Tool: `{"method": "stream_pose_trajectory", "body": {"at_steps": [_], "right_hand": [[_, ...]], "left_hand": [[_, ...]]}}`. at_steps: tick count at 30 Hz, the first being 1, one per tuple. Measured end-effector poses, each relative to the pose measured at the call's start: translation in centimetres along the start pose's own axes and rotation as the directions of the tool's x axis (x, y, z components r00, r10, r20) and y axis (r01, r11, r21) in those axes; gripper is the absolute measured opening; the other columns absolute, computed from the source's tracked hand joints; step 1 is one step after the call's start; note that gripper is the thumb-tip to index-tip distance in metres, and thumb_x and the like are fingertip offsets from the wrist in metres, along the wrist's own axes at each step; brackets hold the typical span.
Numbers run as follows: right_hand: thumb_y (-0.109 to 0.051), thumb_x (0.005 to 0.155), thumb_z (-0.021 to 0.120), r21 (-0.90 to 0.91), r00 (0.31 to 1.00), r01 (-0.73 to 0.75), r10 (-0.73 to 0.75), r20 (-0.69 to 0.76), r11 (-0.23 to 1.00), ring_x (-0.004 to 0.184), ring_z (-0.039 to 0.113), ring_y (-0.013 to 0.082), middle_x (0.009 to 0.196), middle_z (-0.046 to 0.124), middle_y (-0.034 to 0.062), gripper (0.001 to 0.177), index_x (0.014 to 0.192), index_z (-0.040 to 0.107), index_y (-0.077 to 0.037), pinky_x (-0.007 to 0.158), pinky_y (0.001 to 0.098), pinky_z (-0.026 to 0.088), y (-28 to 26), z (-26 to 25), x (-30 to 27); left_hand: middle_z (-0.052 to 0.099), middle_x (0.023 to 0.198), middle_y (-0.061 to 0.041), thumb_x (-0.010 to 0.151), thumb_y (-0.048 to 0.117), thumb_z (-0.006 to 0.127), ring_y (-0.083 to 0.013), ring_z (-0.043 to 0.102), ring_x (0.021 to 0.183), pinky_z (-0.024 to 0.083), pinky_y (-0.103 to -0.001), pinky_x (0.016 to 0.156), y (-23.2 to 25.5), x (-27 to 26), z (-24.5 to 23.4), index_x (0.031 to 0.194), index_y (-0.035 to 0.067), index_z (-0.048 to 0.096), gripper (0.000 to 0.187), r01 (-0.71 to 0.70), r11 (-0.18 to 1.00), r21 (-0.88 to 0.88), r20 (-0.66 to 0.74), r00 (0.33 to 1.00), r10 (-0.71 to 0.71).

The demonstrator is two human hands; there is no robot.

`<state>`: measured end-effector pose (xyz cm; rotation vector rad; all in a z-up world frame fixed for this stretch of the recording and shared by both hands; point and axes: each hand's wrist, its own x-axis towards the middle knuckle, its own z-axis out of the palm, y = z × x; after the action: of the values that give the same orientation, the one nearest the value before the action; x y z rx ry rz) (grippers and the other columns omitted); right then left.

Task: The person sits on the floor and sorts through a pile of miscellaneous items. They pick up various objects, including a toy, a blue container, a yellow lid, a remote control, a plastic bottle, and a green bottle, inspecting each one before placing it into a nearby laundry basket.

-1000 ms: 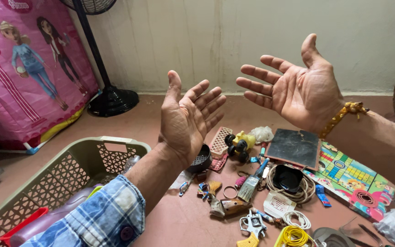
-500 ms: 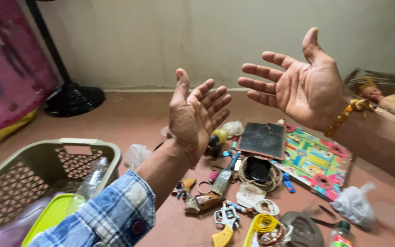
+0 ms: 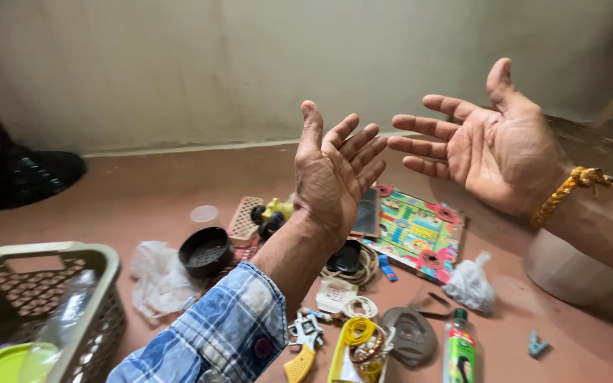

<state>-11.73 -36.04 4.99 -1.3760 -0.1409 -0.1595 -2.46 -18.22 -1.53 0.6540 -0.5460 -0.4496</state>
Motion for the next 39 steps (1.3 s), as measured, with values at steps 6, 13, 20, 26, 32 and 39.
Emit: {"method": "stream_pose_trajectory", "body": {"at_steps": [6,13,20,26,32,39], "right_hand": [[-0.076,0.092,0.028,-0.015,0.999,-0.018,0.018,-0.027,1.000,0.136,0.054,0.0432,0.147,0.051,0.0294,0.086,0.138,0.041,-0.004,0.107,0.0540,0.046,-1.2,-1.5,-2.4],[-0.076,0.091,0.025,-0.087,0.983,-0.106,0.091,-0.160,0.991,0.132,0.057,0.0393,0.145,0.055,0.0257,0.092,0.143,0.043,-0.002,0.106,0.0527,0.047,-0.2,-2.8,-3.6],[-0.076,0.092,0.025,-0.058,0.988,-0.075,0.066,-0.141,0.996,0.131,0.057,0.0392,0.145,0.054,0.0257,0.089,0.142,0.038,-0.004,0.106,0.0515,0.047,0.3,-5.3,-1.8],[-0.076,0.092,0.028,-0.062,0.987,-0.011,0.001,-0.163,0.998,0.133,0.057,0.0407,0.145,0.054,0.0262,0.088,0.139,0.039,-0.003,0.107,0.0524,0.048,-0.7,-7.1,-4.4],[-0.077,0.091,0.027,-0.107,0.959,-0.052,0.020,-0.281,0.993,0.132,0.058,0.0398,0.145,0.054,0.0253,0.092,0.145,0.035,-0.003,0.107,0.0535,0.049,-1.6,-10.1,-8.3],[-0.079,0.091,0.026,-0.150,0.952,-0.126,0.076,-0.297,0.981,0.129,0.059,0.0389,0.144,0.054,0.0245,0.104,0.156,0.030,0.002,0.101,0.0515,0.051,0.2,-13.5,-9.4]], "left_hand": [[0.044,0.157,-0.026,0.085,0.083,0.035,-0.0335,0.046,0.145,0.033,-0.049,0.119,-2.9,0.6,0.8,0.157,-0.001,0.027,0.111,0.072,0.996,-0.061,0.070,0.995,-0.067],[0.045,0.156,-0.024,0.084,0.083,0.032,-0.0335,0.047,0.143,0.033,-0.049,0.118,-4.7,0.9,0.2,0.157,0.001,0.029,0.110,0.117,0.991,-0.058,0.038,0.993,-0.115],[0.045,0.157,-0.024,0.084,0.084,0.033,-0.0328,0.047,0.143,0.033,-0.050,0.118,-7.1,2.6,1.3,0.157,0.000,0.030,0.110,0.127,0.988,-0.086,0.033,0.992,-0.124],[0.045,0.157,-0.023,0.084,0.084,0.033,-0.0332,0.047,0.143,0.034,-0.051,0.116,-9.7,2.8,3.5,0.157,0.002,0.030,0.110,0.191,0.980,-0.053,0.045,0.981,-0.188],[0.046,0.156,-0.023,0.083,0.084,0.032,-0.0333,0.048,0.142,0.035,-0.051,0.115,-12.0,2.3,5.5,0.157,0.002,0.031,0.111,0.234,0.972,-0.003,0.087,0.969,-0.233],[0.046,0.156,-0.023,0.083,0.084,0.032,-0.0316,0.049,0.141,0.036,-0.051,0.114,-12.9,1.7,5.8,0.157,0.002,0.030,0.110,0.272,0.959,0.084,0.062,0.959,-0.277]]}}
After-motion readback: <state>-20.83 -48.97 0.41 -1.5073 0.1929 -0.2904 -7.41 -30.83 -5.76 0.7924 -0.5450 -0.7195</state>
